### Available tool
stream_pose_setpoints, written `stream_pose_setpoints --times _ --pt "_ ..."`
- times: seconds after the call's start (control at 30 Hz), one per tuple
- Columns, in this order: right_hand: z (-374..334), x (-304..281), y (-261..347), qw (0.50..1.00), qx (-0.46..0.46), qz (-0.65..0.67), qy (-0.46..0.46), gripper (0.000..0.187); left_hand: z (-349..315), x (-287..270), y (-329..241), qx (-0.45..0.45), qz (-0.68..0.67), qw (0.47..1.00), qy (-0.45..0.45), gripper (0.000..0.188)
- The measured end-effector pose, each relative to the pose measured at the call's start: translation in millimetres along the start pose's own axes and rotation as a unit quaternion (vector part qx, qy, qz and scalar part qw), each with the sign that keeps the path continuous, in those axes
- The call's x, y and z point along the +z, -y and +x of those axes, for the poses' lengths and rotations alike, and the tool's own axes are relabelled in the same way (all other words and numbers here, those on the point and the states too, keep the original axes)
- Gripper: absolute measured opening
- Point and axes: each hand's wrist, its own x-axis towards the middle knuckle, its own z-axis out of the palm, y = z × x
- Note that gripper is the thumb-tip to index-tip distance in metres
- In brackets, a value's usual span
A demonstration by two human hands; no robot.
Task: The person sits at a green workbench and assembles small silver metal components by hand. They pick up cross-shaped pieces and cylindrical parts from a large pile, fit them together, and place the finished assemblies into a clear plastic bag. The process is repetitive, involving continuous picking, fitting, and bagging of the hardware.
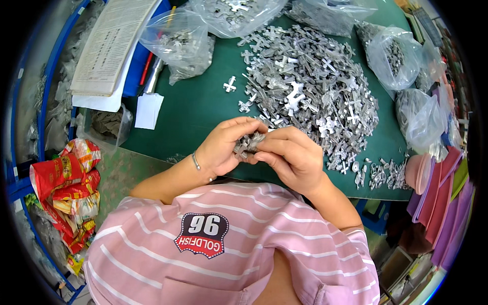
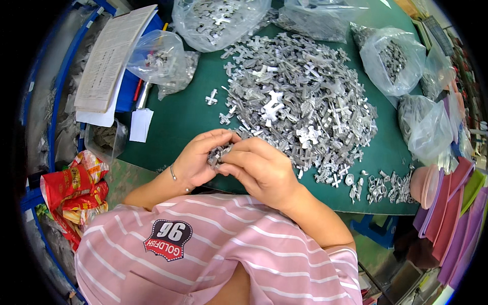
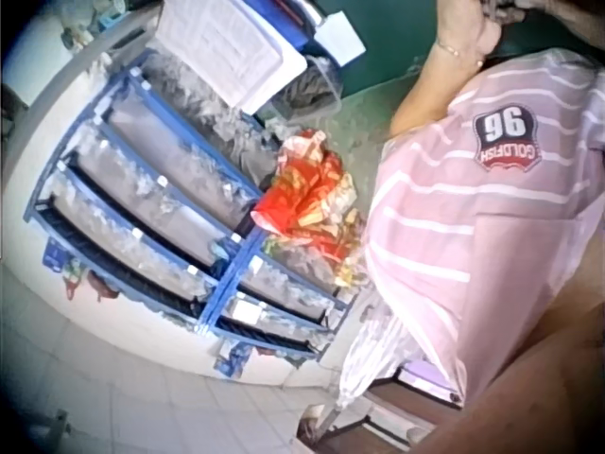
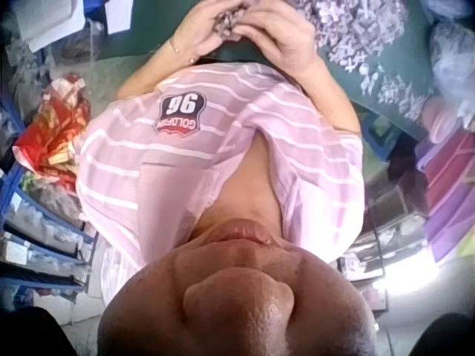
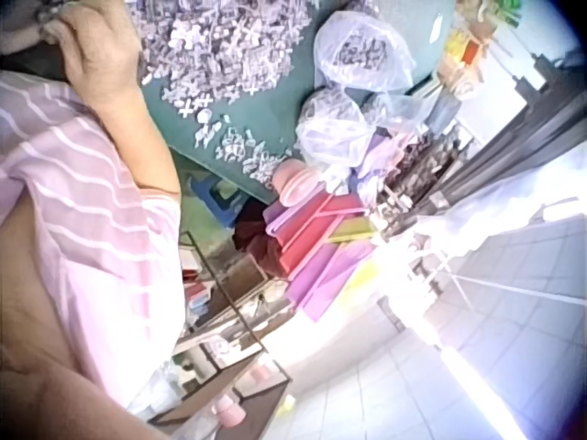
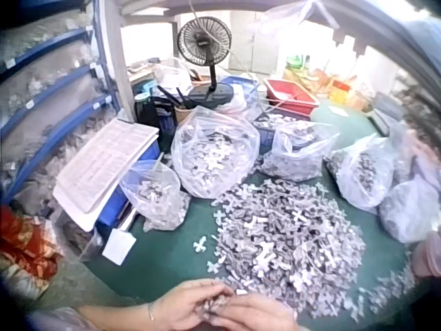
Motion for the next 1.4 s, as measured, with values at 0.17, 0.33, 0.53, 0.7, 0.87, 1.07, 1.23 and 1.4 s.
stream_pose_setpoints --times 0.17,0.33,0.53,0.7,0.87,1.07,1.23,1.4 --pt "47 20 -38 0.970 -0.101 -0.221 -0.018 0.015 -6 -23 -1 -0.004 -0.019 0.999 -0.028 0.013" --pt "73 55 -64 0.907 -0.096 -0.397 0.106 0.012 -12 -27 -10 0.060 0.035 0.995 -0.078 0.011" --pt "74 51 -61 0.942 -0.064 -0.319 0.075 0.010 -11 -32 -14 0.096 0.034 0.991 -0.086 0.014" --pt "48 18 -34 0.969 0.242 0.045 0.026 0.016 -6 -22 -10 0.121 0.039 0.990 -0.066 0.022" --pt "20 0 -27 0.880 0.397 0.259 -0.035 0.017 -5 -15 -5 0.102 0.062 0.993 -0.007 0.019" --pt "5 -6 -30 0.841 0.398 0.359 -0.075 0.018 -6 -6 -4 0.082 0.057 0.995 -0.004 0.021" --pt "1 -5 -21 0.988 0.146 0.053 -0.011 0.012 0 -1 -4 0.052 0.041 0.998 0.008 0.024" --pt "3 2 -9 0.928 0.227 0.289 -0.059 0.024 9 11 -20 0.126 -0.004 0.992 -0.015 0.019"
